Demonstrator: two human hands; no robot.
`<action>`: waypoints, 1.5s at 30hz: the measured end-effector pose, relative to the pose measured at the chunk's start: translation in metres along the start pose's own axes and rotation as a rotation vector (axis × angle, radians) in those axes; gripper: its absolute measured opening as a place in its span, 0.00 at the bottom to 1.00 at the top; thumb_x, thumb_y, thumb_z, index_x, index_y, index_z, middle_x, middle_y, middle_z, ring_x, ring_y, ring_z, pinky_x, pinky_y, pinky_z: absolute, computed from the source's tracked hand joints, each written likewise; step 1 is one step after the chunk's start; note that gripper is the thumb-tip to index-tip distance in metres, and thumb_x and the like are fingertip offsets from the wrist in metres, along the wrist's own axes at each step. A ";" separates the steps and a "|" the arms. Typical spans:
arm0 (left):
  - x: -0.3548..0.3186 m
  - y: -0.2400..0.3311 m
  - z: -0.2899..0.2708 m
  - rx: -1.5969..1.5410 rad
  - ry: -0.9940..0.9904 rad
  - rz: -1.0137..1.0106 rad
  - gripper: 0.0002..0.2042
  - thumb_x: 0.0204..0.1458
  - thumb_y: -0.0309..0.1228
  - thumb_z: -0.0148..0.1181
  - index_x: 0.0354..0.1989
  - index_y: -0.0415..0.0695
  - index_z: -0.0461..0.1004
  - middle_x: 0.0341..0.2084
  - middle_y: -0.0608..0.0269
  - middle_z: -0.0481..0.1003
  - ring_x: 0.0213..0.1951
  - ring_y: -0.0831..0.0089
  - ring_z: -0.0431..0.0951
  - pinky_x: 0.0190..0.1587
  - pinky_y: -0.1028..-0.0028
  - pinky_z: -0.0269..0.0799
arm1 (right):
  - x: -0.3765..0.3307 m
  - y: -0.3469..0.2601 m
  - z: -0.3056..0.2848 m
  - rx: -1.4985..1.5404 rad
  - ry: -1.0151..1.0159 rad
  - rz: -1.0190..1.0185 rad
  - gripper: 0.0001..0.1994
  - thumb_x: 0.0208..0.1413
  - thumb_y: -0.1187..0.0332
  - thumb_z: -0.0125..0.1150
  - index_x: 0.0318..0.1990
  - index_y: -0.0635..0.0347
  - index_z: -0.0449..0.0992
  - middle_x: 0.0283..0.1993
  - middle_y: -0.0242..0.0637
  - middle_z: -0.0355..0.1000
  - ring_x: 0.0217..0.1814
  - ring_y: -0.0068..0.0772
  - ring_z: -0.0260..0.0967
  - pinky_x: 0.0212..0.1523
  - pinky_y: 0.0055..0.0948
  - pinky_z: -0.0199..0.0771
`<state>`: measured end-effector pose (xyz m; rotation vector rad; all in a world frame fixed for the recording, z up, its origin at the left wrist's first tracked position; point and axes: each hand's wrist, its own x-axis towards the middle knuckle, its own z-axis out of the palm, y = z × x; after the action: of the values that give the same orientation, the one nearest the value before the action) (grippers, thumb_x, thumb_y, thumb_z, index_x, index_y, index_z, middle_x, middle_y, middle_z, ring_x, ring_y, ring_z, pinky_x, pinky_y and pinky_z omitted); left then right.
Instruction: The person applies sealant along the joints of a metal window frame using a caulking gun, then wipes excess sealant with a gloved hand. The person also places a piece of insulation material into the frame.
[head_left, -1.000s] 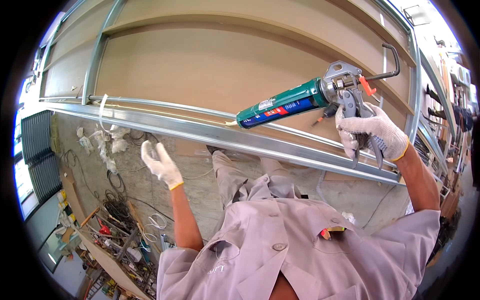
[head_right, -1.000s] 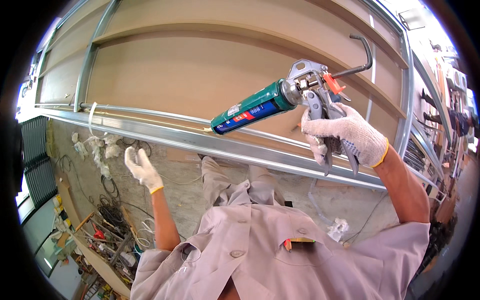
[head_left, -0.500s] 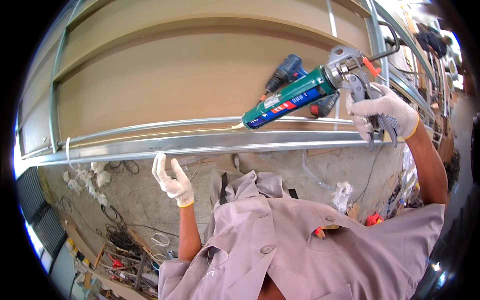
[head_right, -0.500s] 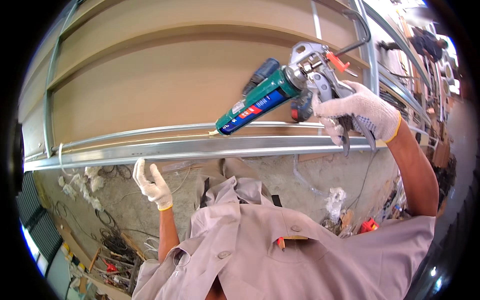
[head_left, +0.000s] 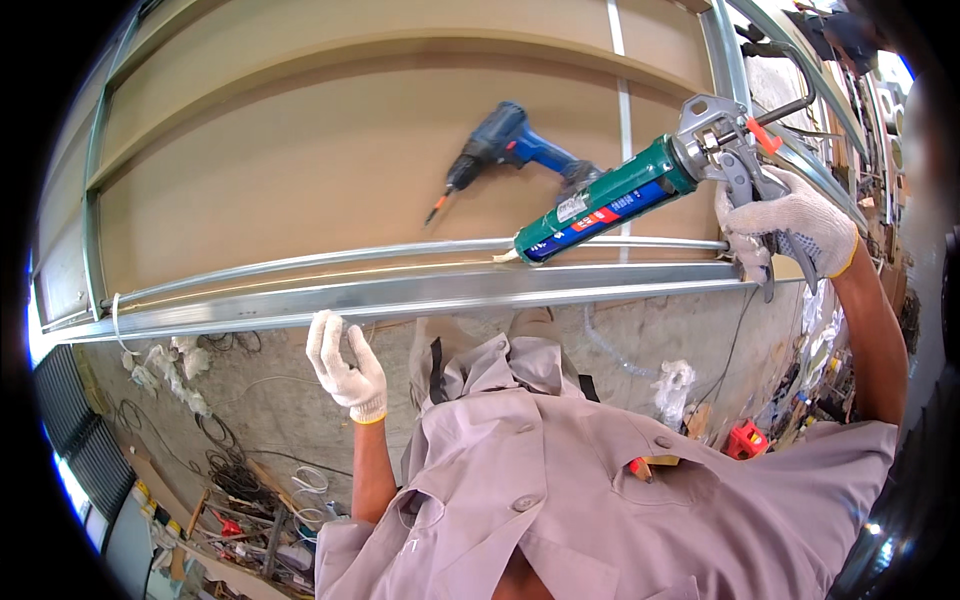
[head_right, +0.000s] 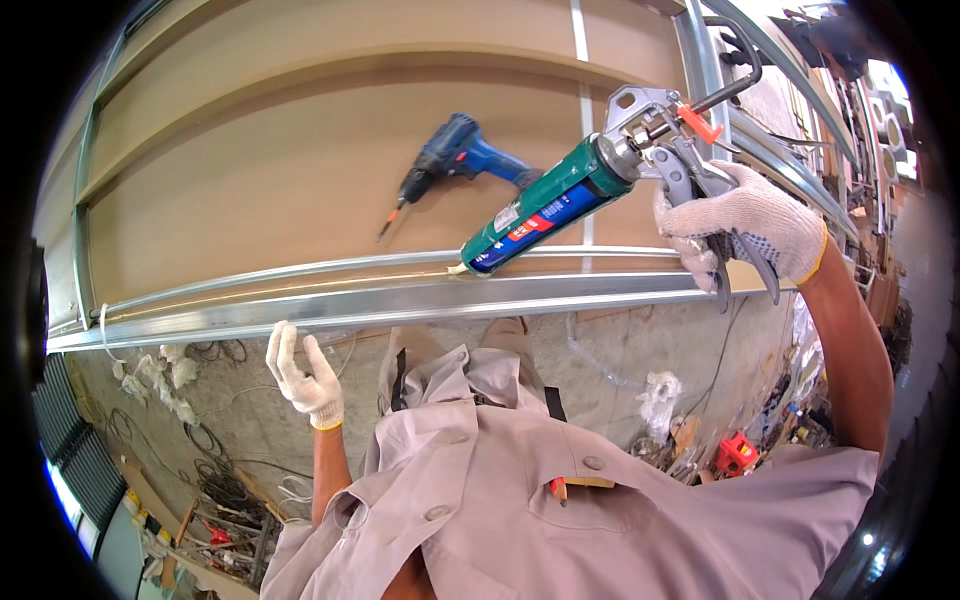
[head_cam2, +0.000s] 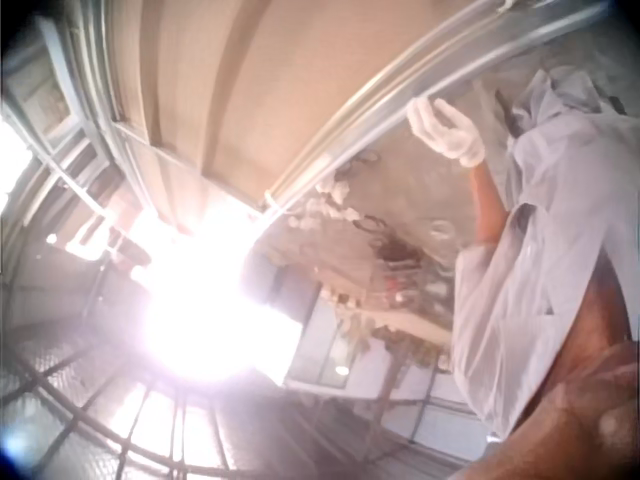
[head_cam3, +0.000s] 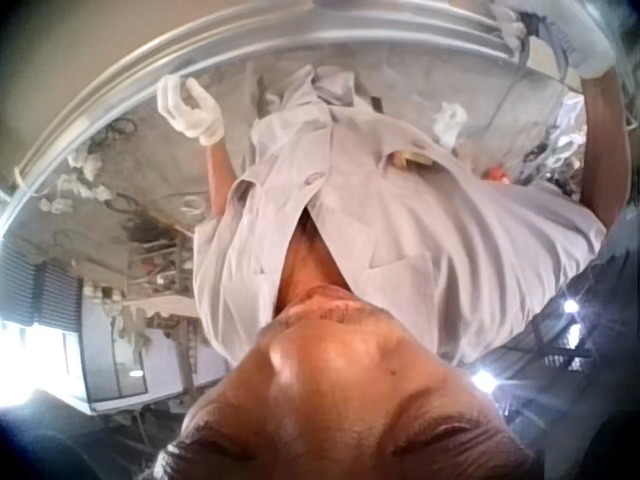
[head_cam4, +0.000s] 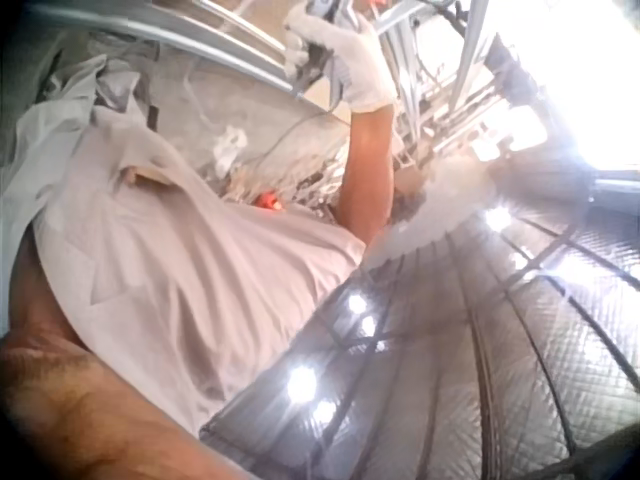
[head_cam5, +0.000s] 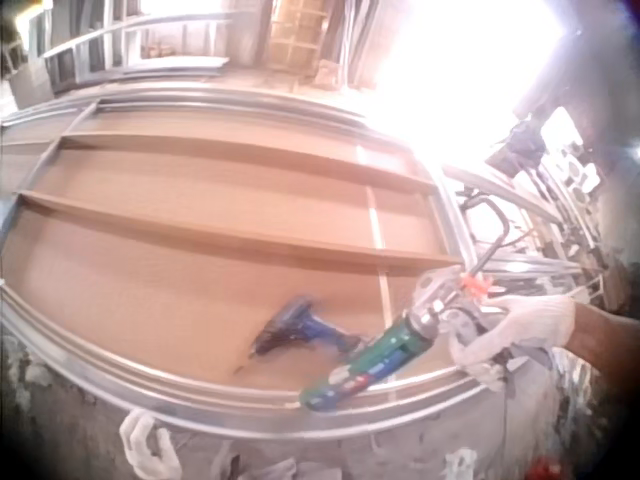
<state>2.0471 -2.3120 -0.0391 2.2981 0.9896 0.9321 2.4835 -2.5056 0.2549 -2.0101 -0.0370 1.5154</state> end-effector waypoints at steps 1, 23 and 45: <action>-0.002 0.015 0.007 0.002 0.001 0.021 0.20 0.56 0.13 0.64 0.58 0.37 0.75 0.56 0.46 0.75 0.58 0.49 0.78 0.61 0.58 0.76 | 0.001 0.004 -0.013 0.011 -0.020 0.006 0.08 0.60 0.70 0.70 0.41 0.63 0.76 0.25 0.32 0.72 0.22 0.25 0.72 0.23 0.31 0.78; 0.029 0.399 0.298 -0.801 -0.856 -0.129 0.36 0.56 0.28 0.70 0.73 0.42 0.61 0.57 0.45 0.76 0.57 0.58 0.79 0.61 0.62 0.73 | -0.015 0.072 -0.248 -0.336 -0.124 -0.034 0.12 0.58 0.67 0.72 0.35 0.66 0.75 0.26 0.35 0.73 0.23 0.24 0.75 0.20 0.27 0.81; 0.002 0.428 0.380 -1.033 -1.050 -0.318 0.32 0.57 0.31 0.71 0.67 0.41 0.61 0.50 0.52 0.78 0.52 0.64 0.81 0.59 0.62 0.76 | 0.031 0.015 -0.247 -0.646 -0.300 0.280 0.10 0.66 0.65 0.66 0.43 0.65 0.79 0.32 0.35 0.77 0.30 0.26 0.74 0.34 0.28 0.78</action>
<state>2.5185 -2.6358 -0.0173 1.3175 0.2440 -0.0350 2.7063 -2.6171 0.2591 -2.3127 -0.4339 2.1861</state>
